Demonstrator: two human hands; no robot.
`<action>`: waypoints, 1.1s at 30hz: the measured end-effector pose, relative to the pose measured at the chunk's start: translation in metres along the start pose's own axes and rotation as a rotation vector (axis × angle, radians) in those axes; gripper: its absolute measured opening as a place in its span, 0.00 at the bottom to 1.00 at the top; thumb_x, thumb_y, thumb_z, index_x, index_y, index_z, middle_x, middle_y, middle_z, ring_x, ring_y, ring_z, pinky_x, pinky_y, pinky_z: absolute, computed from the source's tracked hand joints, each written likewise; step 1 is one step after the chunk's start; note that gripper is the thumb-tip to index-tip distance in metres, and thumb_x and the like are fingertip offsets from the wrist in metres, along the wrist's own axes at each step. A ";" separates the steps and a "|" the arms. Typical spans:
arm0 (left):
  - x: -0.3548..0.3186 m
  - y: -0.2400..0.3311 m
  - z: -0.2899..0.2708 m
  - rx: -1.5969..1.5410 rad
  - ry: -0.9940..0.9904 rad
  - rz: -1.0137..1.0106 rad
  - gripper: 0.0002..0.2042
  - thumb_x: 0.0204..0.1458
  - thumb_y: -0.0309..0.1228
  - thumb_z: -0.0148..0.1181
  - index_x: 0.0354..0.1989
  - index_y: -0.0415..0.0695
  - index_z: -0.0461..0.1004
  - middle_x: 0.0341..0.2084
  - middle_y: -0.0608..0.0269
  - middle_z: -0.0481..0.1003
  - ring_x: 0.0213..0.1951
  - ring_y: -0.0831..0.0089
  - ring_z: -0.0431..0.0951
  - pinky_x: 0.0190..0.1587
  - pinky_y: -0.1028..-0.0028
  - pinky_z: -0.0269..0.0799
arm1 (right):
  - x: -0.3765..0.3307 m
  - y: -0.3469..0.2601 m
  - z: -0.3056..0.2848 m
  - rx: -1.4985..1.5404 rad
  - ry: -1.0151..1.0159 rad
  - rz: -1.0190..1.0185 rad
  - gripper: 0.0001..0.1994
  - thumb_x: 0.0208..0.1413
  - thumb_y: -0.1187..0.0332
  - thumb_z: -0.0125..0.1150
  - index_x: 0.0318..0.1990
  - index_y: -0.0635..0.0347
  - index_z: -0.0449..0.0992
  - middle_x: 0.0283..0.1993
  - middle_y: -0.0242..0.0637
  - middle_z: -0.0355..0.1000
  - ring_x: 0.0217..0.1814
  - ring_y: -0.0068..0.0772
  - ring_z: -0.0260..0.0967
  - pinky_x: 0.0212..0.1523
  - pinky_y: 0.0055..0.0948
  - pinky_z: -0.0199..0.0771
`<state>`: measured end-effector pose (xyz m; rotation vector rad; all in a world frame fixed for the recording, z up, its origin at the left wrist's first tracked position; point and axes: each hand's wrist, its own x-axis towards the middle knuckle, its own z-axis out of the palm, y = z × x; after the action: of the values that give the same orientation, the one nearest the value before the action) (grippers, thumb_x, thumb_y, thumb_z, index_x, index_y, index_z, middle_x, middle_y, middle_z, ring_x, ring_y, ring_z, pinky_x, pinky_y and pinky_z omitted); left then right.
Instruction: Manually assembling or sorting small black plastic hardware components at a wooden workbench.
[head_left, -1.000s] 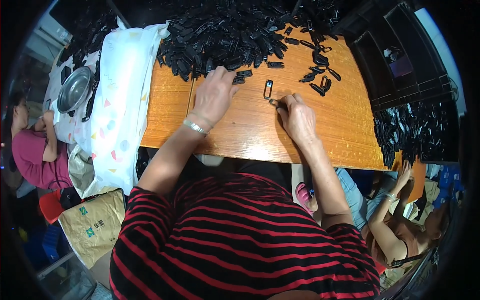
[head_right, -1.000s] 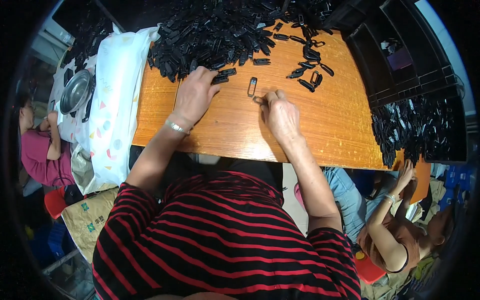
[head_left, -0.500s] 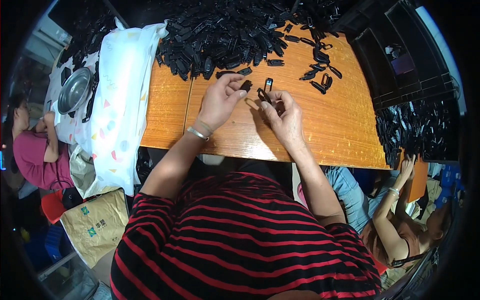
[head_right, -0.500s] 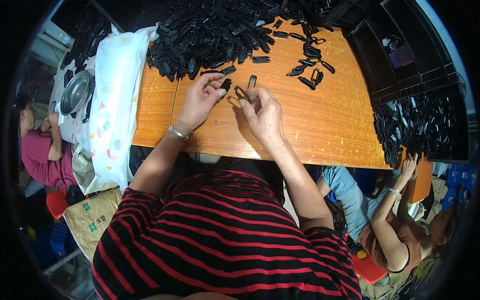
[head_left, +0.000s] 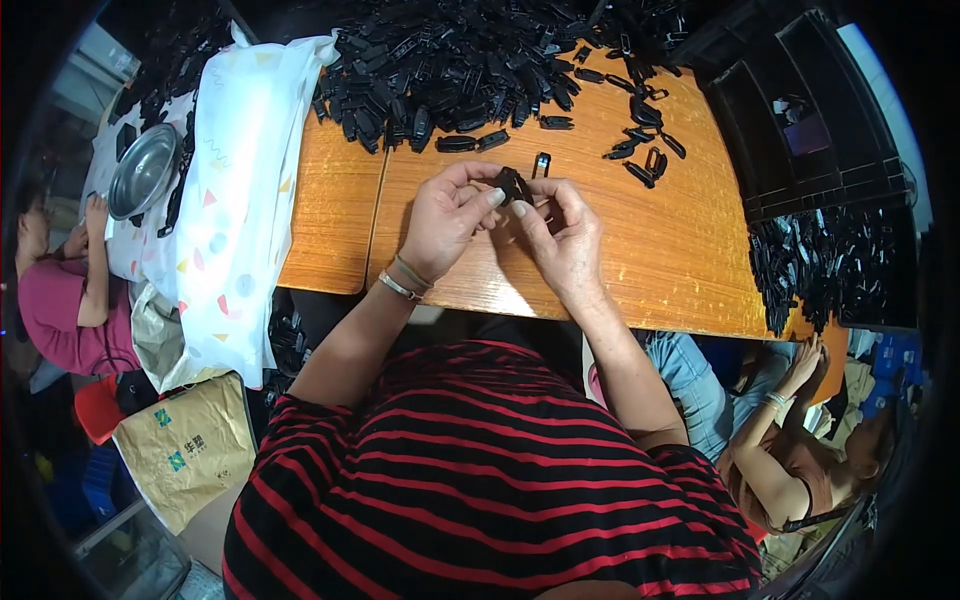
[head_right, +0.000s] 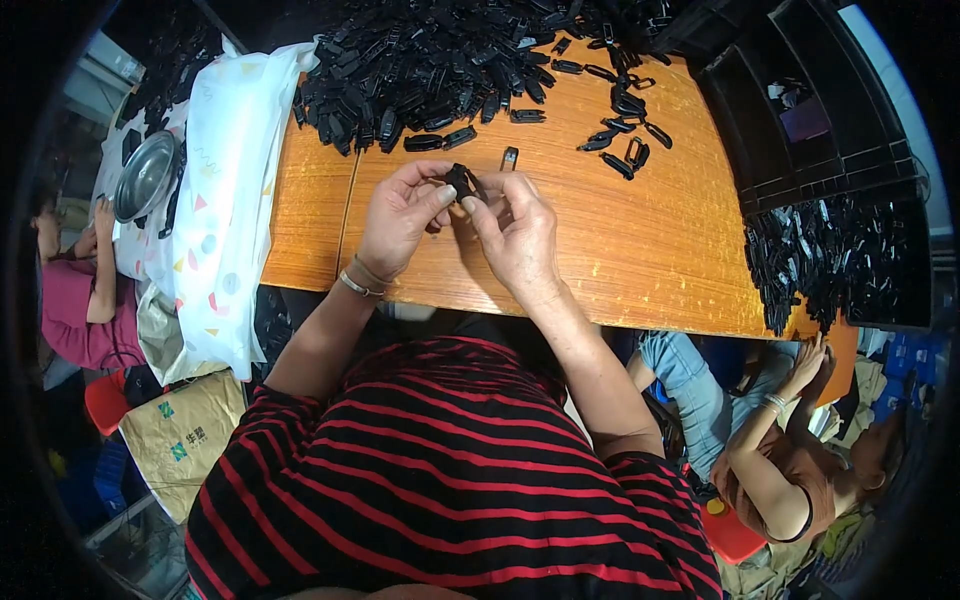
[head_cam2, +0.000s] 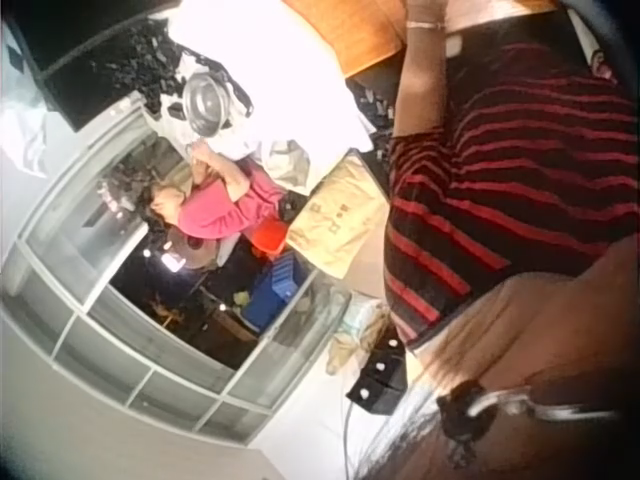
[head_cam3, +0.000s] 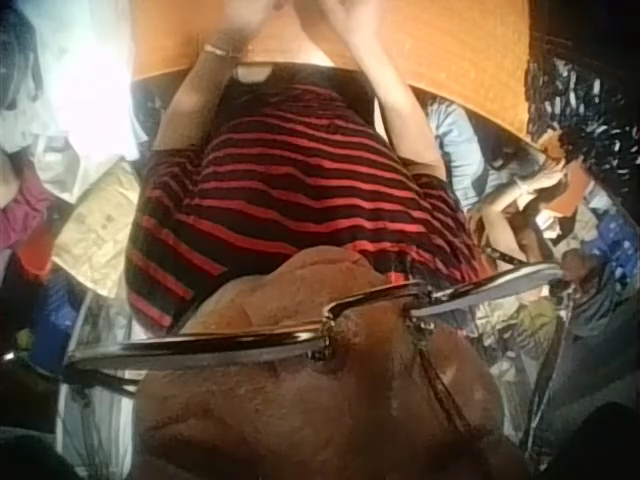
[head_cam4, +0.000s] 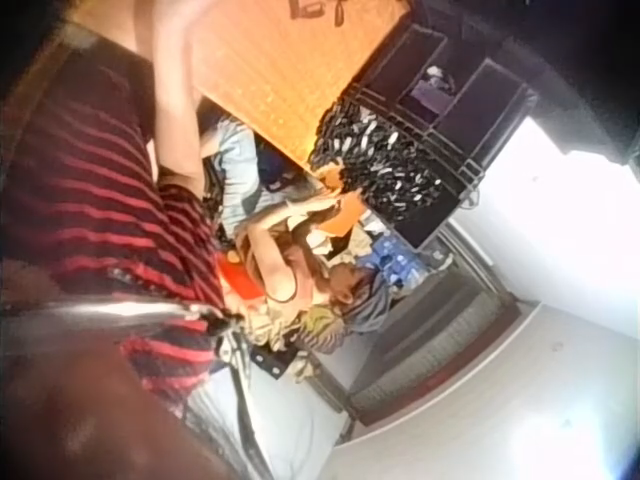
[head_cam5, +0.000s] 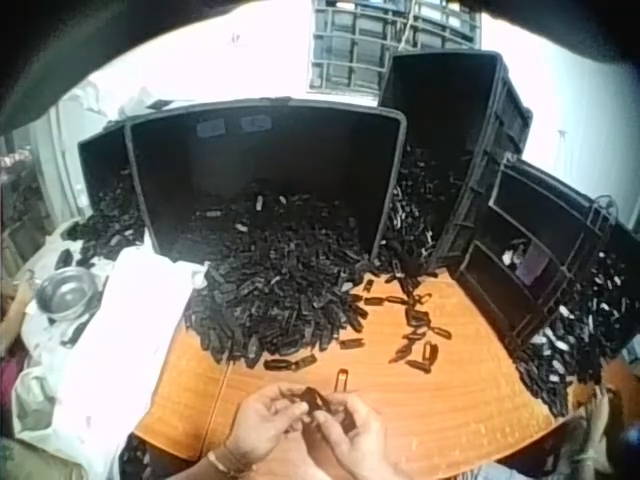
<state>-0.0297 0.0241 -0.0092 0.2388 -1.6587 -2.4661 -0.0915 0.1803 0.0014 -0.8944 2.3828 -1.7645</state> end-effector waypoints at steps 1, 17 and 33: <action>-0.001 -0.001 0.001 -0.001 0.000 -0.001 0.13 0.58 0.21 0.56 0.51 0.35 0.69 0.30 0.67 0.76 0.27 0.86 0.73 0.31 0.85 0.69 | -0.001 0.001 0.001 0.008 0.000 0.009 0.10 0.51 0.77 0.66 0.40 0.64 0.74 0.34 0.34 0.71 0.27 0.19 0.70 0.26 0.20 0.70; -0.020 -0.017 0.017 0.089 0.041 0.172 0.09 0.63 0.27 0.50 0.43 0.36 0.74 0.29 0.69 0.74 0.31 0.84 0.72 0.37 0.83 0.69 | -0.025 -0.009 0.015 -0.285 0.017 -0.079 0.25 0.48 0.71 0.70 0.53 0.60 0.66 0.35 0.43 0.72 0.34 0.42 0.75 0.33 0.35 0.75; 0.039 0.008 -0.003 0.985 0.054 0.169 0.10 0.57 0.35 0.58 0.34 0.38 0.73 0.27 0.56 0.76 0.27 0.65 0.77 0.31 0.69 0.71 | 0.027 0.009 -0.017 -0.352 -0.160 0.065 0.16 0.49 0.64 0.71 0.39 0.65 0.76 0.27 0.38 0.74 0.27 0.29 0.71 0.31 0.27 0.73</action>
<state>-0.0670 0.0095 -0.0049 0.2469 -2.5820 -1.3282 -0.1239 0.1839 0.0075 -0.9367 2.6225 -1.2184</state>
